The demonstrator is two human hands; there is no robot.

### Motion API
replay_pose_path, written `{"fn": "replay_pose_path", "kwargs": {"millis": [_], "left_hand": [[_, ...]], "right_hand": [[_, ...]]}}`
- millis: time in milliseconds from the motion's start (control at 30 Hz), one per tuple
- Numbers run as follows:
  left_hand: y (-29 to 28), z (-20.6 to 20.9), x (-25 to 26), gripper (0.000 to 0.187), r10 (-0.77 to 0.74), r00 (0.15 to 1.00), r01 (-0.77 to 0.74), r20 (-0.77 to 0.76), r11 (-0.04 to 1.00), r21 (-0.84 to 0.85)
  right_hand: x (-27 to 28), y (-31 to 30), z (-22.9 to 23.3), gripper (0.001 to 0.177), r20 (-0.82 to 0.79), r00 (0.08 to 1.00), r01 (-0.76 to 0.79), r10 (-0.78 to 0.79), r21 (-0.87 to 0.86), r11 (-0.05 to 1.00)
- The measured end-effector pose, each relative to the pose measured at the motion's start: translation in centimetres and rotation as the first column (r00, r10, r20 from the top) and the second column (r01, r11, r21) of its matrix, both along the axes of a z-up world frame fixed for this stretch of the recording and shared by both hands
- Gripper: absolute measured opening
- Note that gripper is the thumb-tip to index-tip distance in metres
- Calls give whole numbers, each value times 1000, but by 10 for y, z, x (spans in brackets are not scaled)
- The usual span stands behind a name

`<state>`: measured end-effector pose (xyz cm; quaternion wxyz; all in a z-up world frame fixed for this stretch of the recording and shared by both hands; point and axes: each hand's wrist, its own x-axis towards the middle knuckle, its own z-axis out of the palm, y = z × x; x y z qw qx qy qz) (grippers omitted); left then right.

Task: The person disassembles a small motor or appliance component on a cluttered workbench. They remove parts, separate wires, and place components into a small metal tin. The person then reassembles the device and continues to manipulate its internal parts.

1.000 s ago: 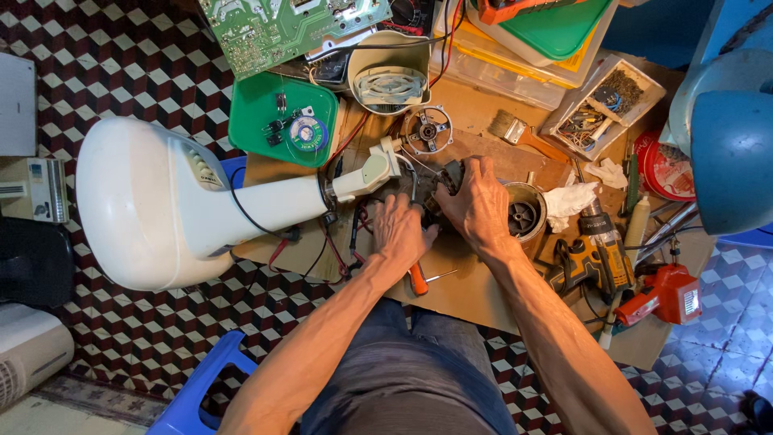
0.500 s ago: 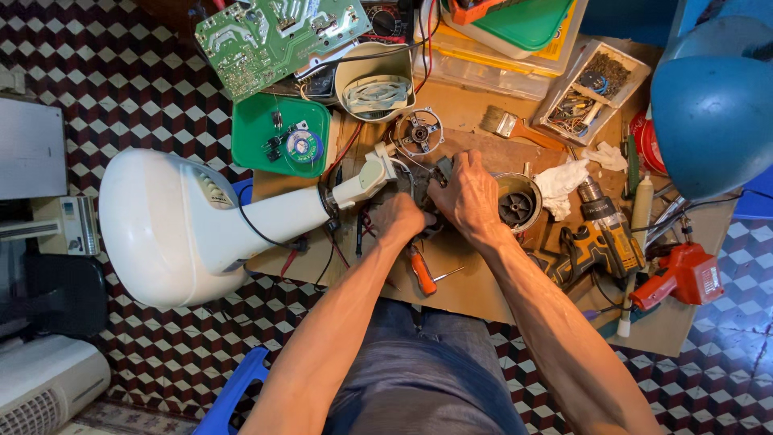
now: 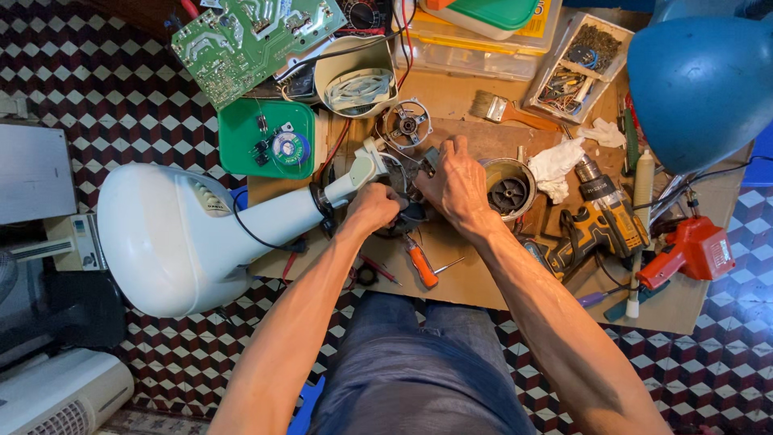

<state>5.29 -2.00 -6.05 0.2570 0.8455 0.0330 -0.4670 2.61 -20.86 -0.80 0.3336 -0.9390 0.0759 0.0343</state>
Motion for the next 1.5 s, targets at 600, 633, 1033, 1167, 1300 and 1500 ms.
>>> {"fn": "replay_pose_path", "kwargs": {"millis": [600,633,1033,1167,1300,1500], "left_hand": [[8,31,27,32,-185,979,175,-86,977,-120],[7,28,27,34,-174,981,162,-88,978,-131],[17,22,24,32,-515,828,551,222,822,-147],[10,33,19,30,-547,813,572,197,814,-102],[14,40,15,29,-459,835,531,302,817,-227],[18,45,8,29,-248,941,312,229,899,-309]], "right_hand": [[1,0,0,47,9,999,-48,48,10,999],[1,-1,0,49,23,998,-54,54,10,998],[4,2,1,50,-57,998,-17,18,16,1000],[6,2,3,51,-28,999,-26,27,15,1000],[6,0,6,49,-83,997,8,-7,17,1000],[7,-5,8,50,-93,995,27,-27,1,1000]]}}
